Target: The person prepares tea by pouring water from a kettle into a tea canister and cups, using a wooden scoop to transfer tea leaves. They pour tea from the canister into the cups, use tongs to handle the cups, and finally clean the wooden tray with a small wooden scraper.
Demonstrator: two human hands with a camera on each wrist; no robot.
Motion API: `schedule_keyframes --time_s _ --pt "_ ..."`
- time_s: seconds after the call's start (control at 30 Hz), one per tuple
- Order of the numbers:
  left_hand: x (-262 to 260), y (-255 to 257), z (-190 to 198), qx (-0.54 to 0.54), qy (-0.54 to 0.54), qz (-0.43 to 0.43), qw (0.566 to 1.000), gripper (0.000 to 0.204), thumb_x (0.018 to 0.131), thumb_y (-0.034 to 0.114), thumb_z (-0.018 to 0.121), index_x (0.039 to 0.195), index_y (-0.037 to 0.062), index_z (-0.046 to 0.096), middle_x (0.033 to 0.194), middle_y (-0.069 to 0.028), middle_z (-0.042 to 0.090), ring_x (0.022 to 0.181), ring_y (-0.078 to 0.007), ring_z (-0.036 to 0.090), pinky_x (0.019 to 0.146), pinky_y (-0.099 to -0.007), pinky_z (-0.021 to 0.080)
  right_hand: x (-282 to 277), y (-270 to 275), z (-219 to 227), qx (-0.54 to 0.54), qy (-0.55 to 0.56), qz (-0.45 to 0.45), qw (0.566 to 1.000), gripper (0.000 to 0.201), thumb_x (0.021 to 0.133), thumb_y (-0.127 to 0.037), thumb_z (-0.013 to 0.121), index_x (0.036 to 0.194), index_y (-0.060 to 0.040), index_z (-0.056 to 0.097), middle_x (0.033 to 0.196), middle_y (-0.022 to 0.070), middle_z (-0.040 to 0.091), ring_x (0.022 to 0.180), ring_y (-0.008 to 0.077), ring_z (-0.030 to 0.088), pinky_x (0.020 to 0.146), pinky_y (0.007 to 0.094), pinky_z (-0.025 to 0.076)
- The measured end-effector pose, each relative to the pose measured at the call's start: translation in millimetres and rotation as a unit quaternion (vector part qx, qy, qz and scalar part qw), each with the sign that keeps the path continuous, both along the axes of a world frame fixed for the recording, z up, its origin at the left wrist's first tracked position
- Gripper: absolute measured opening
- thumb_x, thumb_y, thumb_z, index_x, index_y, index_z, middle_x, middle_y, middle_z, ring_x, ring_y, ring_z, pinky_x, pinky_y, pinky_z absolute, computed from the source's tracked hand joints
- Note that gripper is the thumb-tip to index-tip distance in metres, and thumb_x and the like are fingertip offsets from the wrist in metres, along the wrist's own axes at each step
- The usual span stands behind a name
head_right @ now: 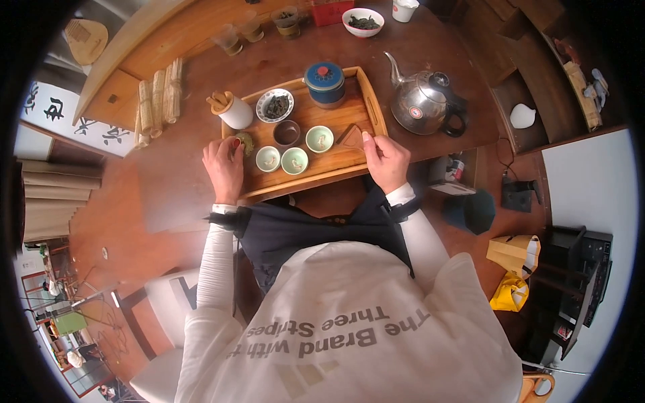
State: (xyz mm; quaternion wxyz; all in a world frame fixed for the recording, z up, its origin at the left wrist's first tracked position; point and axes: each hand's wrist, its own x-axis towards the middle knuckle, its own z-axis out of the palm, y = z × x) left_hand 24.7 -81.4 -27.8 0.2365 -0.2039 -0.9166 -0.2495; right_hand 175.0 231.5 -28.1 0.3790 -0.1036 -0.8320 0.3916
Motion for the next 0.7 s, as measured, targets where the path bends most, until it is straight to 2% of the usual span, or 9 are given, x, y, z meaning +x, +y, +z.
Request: schedule_keyframes --time_s 0.37,0.43,0.7 --pt "4.0 -3.0 -4.2 0.022 -0.012 -0.034 0.999 0.028 0.08 0.007 0.079 0.107 0.005 0.072 0.112 -0.0121 0.061 0.11 -0.0347 0.053 0.097 -0.0443 0.046 -0.7 0.0 4.8 0.016 -0.043 0.002 0.999 0.03 0.096 -0.015 0.073 0.073 0.0023 0.063 0.056 0.0068 0.052 0.05 0.0118 0.045 0.049 0.0299 0.037" --pt "4.8 -3.7 -4.2 0.022 -0.013 -0.035 0.999 0.028 0.081 0.007 0.079 0.108 0.005 0.072 0.113 -0.0124 0.061 0.11 -0.0348 0.053 0.097 -0.0442 0.046 -1.7 -2.0 8.2 -0.013 -0.048 0.002 0.999 0.032 0.094 -0.017 0.074 0.071 0.0002 0.06 0.059 0.0117 0.052 0.049 0.0227 0.049 0.049 0.0349 0.039" --pt "5.8 -1.7 -3.9 0.01 -0.005 -0.038 0.999 0.028 0.083 0.008 0.076 0.11 0.0038 0.071 0.114 -0.0134 0.062 0.111 -0.036 0.053 0.098 -0.0451 0.046 -0.3 -3.4 4.3 -0.001 -0.05 -0.015 0.999 0.031 0.093 -0.017 0.075 0.071 -0.0009 0.06 0.059 0.0123 0.052 0.048 0.0241 0.049 0.048 0.0365 0.038"
